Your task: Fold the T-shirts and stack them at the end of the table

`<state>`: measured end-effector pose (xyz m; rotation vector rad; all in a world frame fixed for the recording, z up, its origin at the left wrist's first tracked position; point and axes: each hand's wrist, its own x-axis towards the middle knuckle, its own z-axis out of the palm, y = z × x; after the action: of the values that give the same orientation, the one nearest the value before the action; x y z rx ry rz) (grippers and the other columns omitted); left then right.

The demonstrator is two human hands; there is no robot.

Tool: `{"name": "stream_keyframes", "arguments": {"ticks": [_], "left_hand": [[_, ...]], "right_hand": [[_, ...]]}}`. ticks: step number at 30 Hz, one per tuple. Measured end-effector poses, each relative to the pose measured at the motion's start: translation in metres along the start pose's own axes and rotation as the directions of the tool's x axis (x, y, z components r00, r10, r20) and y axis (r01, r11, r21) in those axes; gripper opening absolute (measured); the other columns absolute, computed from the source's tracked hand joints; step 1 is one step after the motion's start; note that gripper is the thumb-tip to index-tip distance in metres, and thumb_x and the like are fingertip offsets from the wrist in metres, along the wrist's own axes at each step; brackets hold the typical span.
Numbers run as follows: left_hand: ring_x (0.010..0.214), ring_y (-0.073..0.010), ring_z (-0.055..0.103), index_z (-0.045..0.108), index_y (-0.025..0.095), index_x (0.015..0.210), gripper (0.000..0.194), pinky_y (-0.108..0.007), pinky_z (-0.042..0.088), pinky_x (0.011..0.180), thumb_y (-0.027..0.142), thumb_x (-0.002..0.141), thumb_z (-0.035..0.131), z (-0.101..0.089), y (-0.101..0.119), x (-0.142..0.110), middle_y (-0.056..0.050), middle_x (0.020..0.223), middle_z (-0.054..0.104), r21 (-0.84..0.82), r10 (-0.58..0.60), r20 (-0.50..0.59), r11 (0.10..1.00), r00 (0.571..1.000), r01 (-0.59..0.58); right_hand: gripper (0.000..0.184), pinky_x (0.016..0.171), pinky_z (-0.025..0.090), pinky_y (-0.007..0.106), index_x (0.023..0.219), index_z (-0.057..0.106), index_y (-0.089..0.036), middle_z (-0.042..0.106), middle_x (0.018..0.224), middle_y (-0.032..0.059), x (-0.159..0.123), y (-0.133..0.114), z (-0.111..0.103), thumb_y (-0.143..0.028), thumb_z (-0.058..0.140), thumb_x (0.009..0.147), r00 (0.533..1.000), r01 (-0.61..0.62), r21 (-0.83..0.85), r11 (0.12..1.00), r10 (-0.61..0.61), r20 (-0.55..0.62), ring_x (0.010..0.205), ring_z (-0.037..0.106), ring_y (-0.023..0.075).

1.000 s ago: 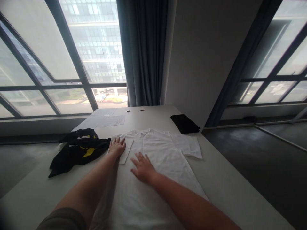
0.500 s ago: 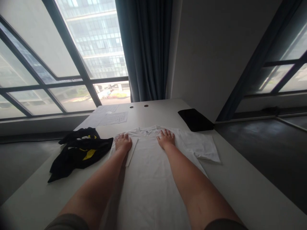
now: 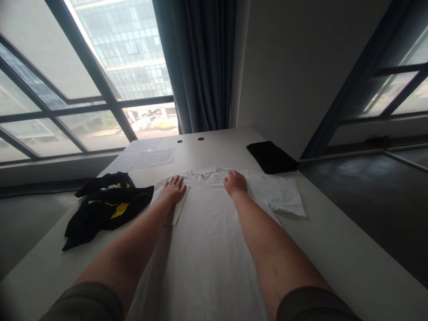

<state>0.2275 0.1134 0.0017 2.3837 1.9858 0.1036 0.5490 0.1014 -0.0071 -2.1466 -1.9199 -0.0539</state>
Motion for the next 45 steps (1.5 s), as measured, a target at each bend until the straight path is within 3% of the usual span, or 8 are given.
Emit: {"name": "stream_keyframes", "arguments": {"ticks": [4,10,14,24,31,35,39,45], "left_hand": [[0.160,-0.0311,0.020,0.032,0.021,0.164,0.070,-0.050,0.018,0.128,0.054,0.103,0.028,-0.001,0.000,0.002,-0.010,0.174,0.022,0.001,-0.032,-0.011,0.999,0.999,0.032],[0.159,-0.0332,0.020,0.033,0.029,0.164,0.070,-0.057,0.016,0.128,0.059,0.101,0.026,0.000,0.000,0.011,-0.006,0.174,0.024,-0.007,-0.079,0.007,0.997,0.997,0.079],[0.159,-0.0369,0.018,0.031,0.033,0.164,0.072,-0.063,0.013,0.126,0.062,0.099,0.028,0.000,0.000,0.020,-0.005,0.174,0.022,-0.006,-0.116,0.023,0.993,0.993,0.117],[0.160,-0.0411,0.010,0.026,0.036,0.165,0.075,-0.070,0.009,0.123,0.068,0.097,0.026,0.001,-0.003,0.038,-0.005,0.176,0.012,-0.012,-0.141,0.064,0.990,0.988,0.142],[0.160,-0.0418,0.011,0.028,0.037,0.164,0.072,-0.072,0.011,0.122,0.066,0.099,0.028,0.000,-0.003,0.046,-0.006,0.176,0.014,-0.022,-0.146,0.047,0.989,0.988,0.148],[0.161,-0.0328,0.010,0.029,0.029,0.165,0.067,-0.060,0.009,0.128,0.055,0.104,0.026,-0.003,0.000,0.042,-0.006,0.175,0.016,0.014,0.036,-0.009,0.999,0.999,-0.036],[0.161,-0.0200,0.016,0.027,0.025,0.166,0.064,-0.040,0.013,0.130,0.048,0.106,0.024,-0.005,0.000,0.042,-0.002,0.174,0.019,0.012,0.320,0.057,0.947,0.946,-0.322],[0.162,-0.0245,0.012,0.020,0.020,0.167,0.073,-0.045,0.013,0.130,0.055,0.104,0.027,-0.002,0.005,0.054,-0.006,0.175,0.013,-0.013,0.258,0.111,0.966,0.960,-0.258]], "right_hand": [[0.056,0.123,0.026,0.040,0.153,0.053,-0.016,0.049,0.158,0.0140,0.003,0.001,0.001,-0.033,0.032,0.104,0.996,0.039,0.001,0.999,-0.039,0.085,0.145,0.042,0.0270],[0.068,0.120,0.012,0.072,0.166,0.024,-0.037,0.011,0.176,0.0042,0.025,0.000,0.001,-0.060,0.027,0.102,0.947,-0.052,-0.052,0.997,0.065,0.313,0.159,0.015,0.0352],[0.073,0.118,0.006,0.076,0.166,0.009,-0.043,-0.004,0.177,-0.0009,0.038,0.004,-0.005,-0.071,0.021,0.099,0.896,-0.062,-0.077,0.995,0.089,0.435,0.161,0.002,0.0347],[0.070,0.124,0.007,0.067,0.167,0.016,-0.036,0.004,0.177,0.0012,0.043,0.017,0.002,-0.064,0.019,0.103,0.942,-0.055,-0.052,0.997,0.069,0.329,0.161,0.006,0.0334],[0.064,0.127,0.016,0.050,0.166,0.027,-0.018,0.020,0.174,0.0090,0.025,0.016,0.000,-0.045,0.023,0.107,0.993,0.097,0.006,0.995,-0.098,0.063,0.159,0.016,0.0295],[0.062,0.128,0.016,0.042,0.165,0.031,-0.021,0.028,0.172,0.0045,0.023,0.015,-0.004,-0.045,0.025,0.108,0.950,0.243,0.038,0.969,-0.246,0.190,0.157,0.025,0.0232],[0.064,0.128,0.013,0.049,0.166,0.028,-0.026,0.021,0.174,0.0029,0.030,0.014,-0.004,-0.051,0.030,0.107,0.939,0.228,0.031,0.973,-0.228,0.257,0.159,0.019,0.0249],[0.066,0.123,0.005,0.069,0.166,0.021,-0.037,0.011,0.176,0.0002,0.035,0.011,-0.003,-0.061,0.026,0.104,0.927,0.188,0.008,0.982,-0.180,0.328,0.161,0.010,0.0286]]}}
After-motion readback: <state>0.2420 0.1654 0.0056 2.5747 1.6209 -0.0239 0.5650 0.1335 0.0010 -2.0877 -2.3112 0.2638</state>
